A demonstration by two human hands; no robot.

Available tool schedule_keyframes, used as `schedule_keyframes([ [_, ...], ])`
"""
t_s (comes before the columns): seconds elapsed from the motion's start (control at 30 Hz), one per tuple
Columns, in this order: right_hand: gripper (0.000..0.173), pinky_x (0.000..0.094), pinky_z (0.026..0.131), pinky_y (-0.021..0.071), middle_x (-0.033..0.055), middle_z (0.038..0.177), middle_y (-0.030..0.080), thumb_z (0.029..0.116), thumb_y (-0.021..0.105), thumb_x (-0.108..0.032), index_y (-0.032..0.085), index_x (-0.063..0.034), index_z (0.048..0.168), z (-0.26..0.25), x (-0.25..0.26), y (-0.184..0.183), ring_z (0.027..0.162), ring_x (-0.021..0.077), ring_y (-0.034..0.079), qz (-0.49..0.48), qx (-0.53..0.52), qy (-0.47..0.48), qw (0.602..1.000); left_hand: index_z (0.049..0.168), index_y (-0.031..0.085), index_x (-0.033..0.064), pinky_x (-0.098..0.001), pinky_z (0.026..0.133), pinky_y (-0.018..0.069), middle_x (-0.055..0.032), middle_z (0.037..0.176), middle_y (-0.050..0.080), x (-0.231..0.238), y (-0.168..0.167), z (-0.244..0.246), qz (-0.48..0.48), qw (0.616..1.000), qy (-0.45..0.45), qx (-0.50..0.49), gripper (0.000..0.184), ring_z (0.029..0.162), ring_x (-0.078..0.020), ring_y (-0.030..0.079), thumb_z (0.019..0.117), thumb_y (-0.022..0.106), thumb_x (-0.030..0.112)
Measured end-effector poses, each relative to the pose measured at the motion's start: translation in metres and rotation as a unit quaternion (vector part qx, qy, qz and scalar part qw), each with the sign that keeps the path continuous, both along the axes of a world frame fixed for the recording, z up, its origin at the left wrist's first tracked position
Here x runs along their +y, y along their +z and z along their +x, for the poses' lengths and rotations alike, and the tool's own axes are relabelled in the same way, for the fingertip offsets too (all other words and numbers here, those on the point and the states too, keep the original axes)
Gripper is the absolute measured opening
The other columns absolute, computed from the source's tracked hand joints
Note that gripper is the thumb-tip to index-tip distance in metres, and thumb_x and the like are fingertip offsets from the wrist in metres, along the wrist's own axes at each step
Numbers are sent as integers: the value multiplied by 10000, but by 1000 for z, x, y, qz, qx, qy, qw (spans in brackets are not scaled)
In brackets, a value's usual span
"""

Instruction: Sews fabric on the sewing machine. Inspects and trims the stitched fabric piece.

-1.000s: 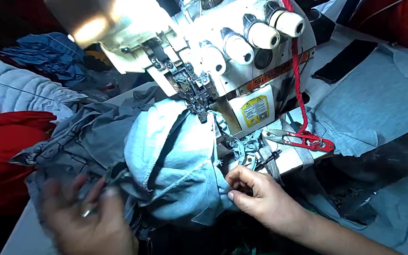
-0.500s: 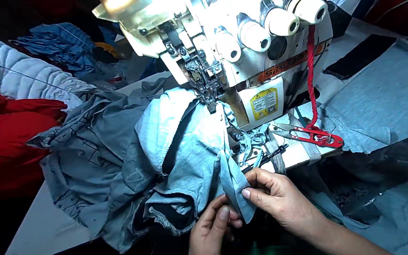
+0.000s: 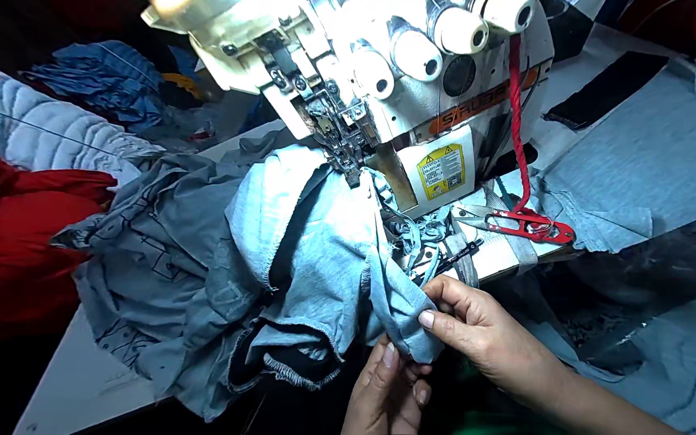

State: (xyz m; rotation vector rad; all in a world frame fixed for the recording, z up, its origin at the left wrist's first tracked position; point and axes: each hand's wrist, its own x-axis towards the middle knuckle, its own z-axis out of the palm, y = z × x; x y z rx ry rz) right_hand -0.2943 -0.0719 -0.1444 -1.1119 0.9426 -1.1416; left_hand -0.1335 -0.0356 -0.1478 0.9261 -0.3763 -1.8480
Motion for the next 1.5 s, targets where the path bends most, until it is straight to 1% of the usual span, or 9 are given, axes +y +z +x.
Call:
schedule_keyframes([
  [0.13,129,155,776,533,-47,888,687,1003,553,-112,668,-68,1044,-1,0,1,832,-32,648,8,-5,-3,1000,925,747,117,-255,671,581,-11,726,682,-6,-6,4,45,991,-17,121,113,686,-106,692,914,730,228],
  [0.27,139,124,789,519,-49,911,708,977,611,-127,735,-65,984,-6,2,-2,860,-60,640,-54,55,-40,996,985,689,145,-234,722,596,13,826,733,-3,7,2,-116,985,90,-88,183,754,-68,711,1026,522,84],
  [0.33,140,118,802,525,-36,939,730,965,629,-136,747,-66,993,-5,4,-4,883,-60,653,-106,93,-72,987,1023,742,244,-166,854,566,152,1007,747,-4,13,9,-294,905,131,-276,207,943,38,685,994,608,89],
  [0.43,169,118,832,529,23,986,747,962,643,-134,736,-30,1057,-5,9,-2,929,-33,670,-198,133,-98,966,1105,728,312,-138,984,502,240,1159,688,-9,24,25,-495,706,147,-484,157,1119,81,618,1001,646,229],
  [0.63,289,153,865,541,134,1059,739,960,634,-53,648,53,1228,-3,24,9,957,47,693,-275,99,-72,954,1037,686,83,-164,964,446,-32,983,634,0,34,12,-598,505,38,-621,126,1017,-69,601,1034,572,138],
  [1.03,331,164,716,522,135,867,716,967,615,-36,628,46,1288,-12,33,6,735,105,653,-322,171,-68,929,1015,699,142,-141,978,427,15,1010,602,-11,26,9,-618,502,32,-605,96,1061,-33,573,1015,634,213],
  [1.2,222,169,717,539,128,893,729,914,553,59,653,35,1112,-16,34,13,779,81,688,-294,137,-15,946,1014,692,125,-180,965,408,-17,985,585,-5,24,9,-631,449,53,-631,132,1021,-86,560,1028,608,226],
  [1.4,177,140,742,519,134,876,716,922,546,57,660,60,1057,-20,25,16,788,51,668,-304,84,18,949,1435,449,302,-264,1187,325,159,1498,463,-22,-14,7,-599,528,107,-593,469,1419,-11,401,1009,596,432],
  [1.5,116,153,736,529,109,869,724,971,572,-12,671,-2,1031,-25,20,14,801,78,687,-383,175,-29,906,1181,637,210,-345,1162,398,48,1266,664,-47,-30,15,-606,518,127,-590,188,1326,-109,547,1054,528,297],
])
